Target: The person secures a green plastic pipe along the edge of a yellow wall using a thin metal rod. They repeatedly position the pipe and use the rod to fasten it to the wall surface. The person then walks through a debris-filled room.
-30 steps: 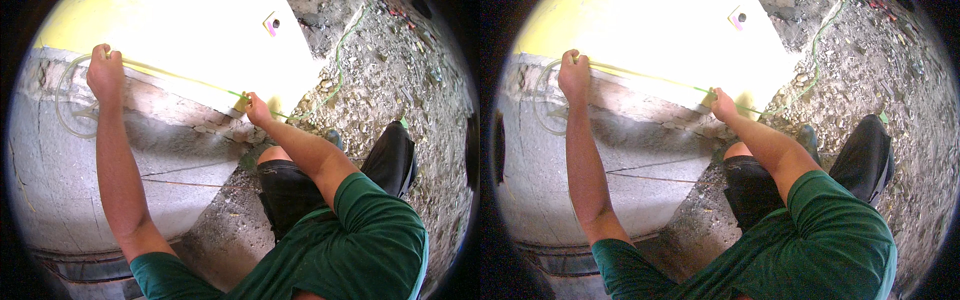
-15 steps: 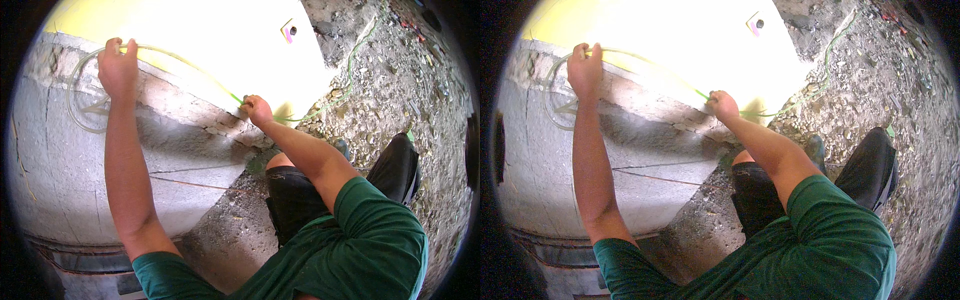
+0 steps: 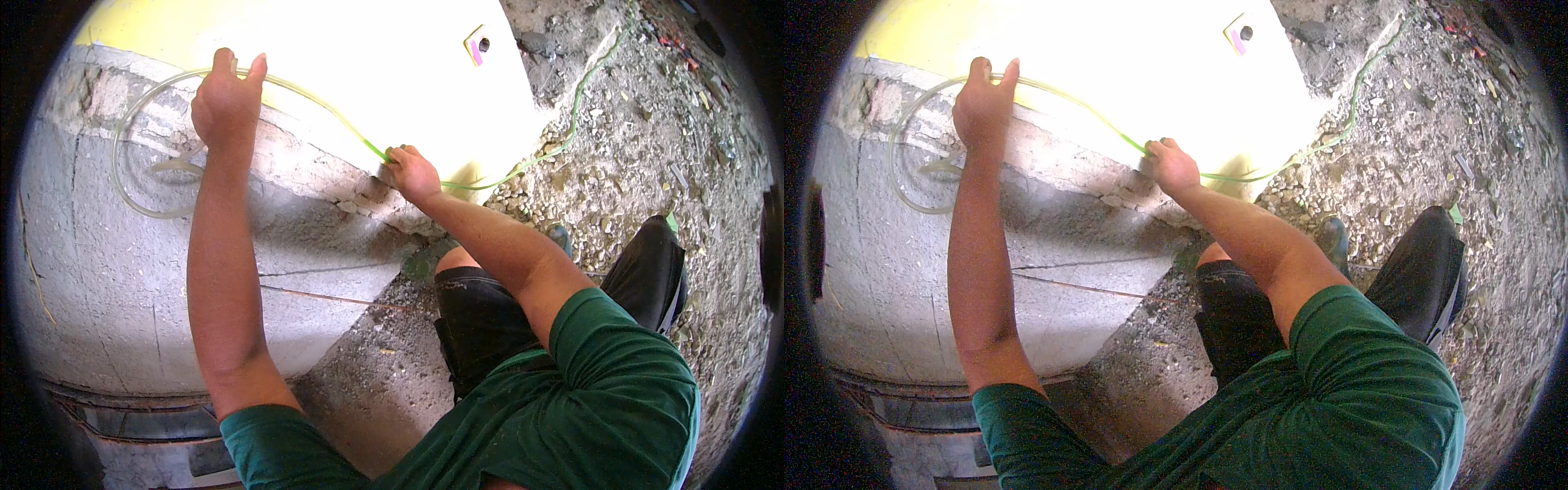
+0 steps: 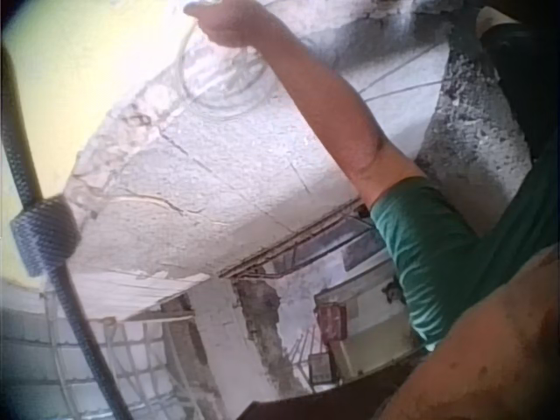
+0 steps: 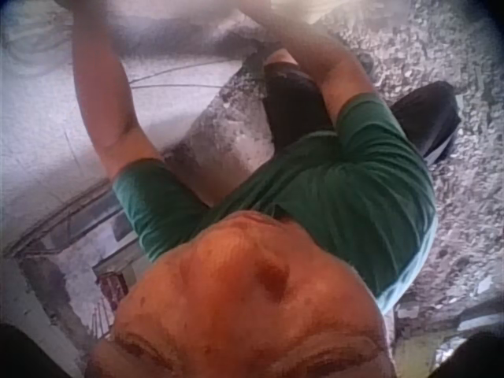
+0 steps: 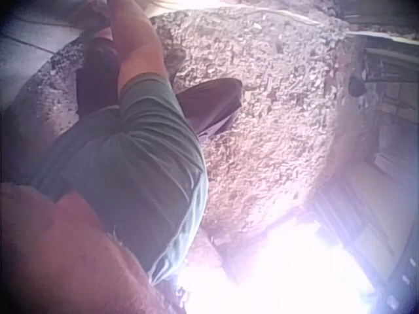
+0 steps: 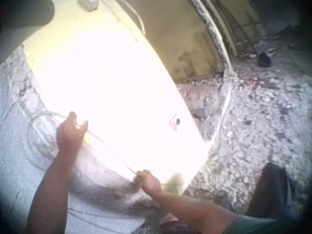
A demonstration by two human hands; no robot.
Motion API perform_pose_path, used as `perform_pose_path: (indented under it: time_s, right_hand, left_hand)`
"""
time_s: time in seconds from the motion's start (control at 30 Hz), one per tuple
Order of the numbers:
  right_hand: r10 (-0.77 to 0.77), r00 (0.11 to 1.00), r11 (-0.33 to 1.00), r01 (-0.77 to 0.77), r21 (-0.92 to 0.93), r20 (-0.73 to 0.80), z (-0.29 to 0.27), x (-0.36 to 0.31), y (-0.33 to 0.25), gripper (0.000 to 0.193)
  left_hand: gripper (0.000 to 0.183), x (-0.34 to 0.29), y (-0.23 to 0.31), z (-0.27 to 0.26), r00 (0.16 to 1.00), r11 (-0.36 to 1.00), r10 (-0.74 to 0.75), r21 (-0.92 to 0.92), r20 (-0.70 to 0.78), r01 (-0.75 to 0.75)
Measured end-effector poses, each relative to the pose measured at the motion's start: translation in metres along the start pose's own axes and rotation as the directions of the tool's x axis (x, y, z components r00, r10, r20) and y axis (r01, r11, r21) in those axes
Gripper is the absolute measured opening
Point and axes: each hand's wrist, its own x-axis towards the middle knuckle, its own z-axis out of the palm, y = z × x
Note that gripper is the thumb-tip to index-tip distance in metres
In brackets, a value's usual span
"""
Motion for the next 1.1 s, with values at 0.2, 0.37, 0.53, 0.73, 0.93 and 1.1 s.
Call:
perform_pose_path:
  time_s: [0.2, 0.37, 0.53, 0.73, 0.93, 1.1]
  right_hand:
    - [-0.02, 0.999, 1.0, 0.021, 0.012, -0.025, 0.002, 0.007, 0.002, 0.017]
    - [-0.003, 0.999, 0.993, 0.008, 0.119, -0.04, -0.002, 0.01, -0.004, 0.013]
    - [0.002, 0.999, 0.992, 0.003, 0.126, -0.041, -0.004, 0.011, -0.004, 0.013]
    - [0.014, 0.997, 0.984, 0.001, 0.177, -0.078, -0.004, 0.007, 0.004, 0.013]
    - [-0.01, 0.999, 0.983, 0.017, 0.181, -0.04, -0.004, 0.01, -0.004, 0.015]
    - [0.003, 1.0, 0.993, -0.002, 0.12, -0.009, -0.006, 0.01, -0.008, 0.014]
  left_hand:
    - [0.029, -0.003, -0.01, 0.011, 0.999, 0.996, 0.049, -0.073, -0.013, -0.049]
    - [0.025, 0.008, -0.021, 0.009, 0.983, 0.971, 0.121, -0.19, -0.139, -0.146]
    - [0.023, 0.007, -0.019, 0.011, 0.981, 0.952, 0.145, -0.251, -0.133, -0.175]
    - [0.02, -0.013, -0.011, 0.025, 0.963, 0.93, 0.188, -0.28, -0.193, -0.238]
    - [0.019, -0.012, -0.01, 0.027, 0.961, 0.927, 0.189, -0.285, -0.202, -0.242]
    - [0.019, -0.007, -0.012, 0.029, 0.976, 0.898, 0.155, -0.391, -0.151, -0.203]
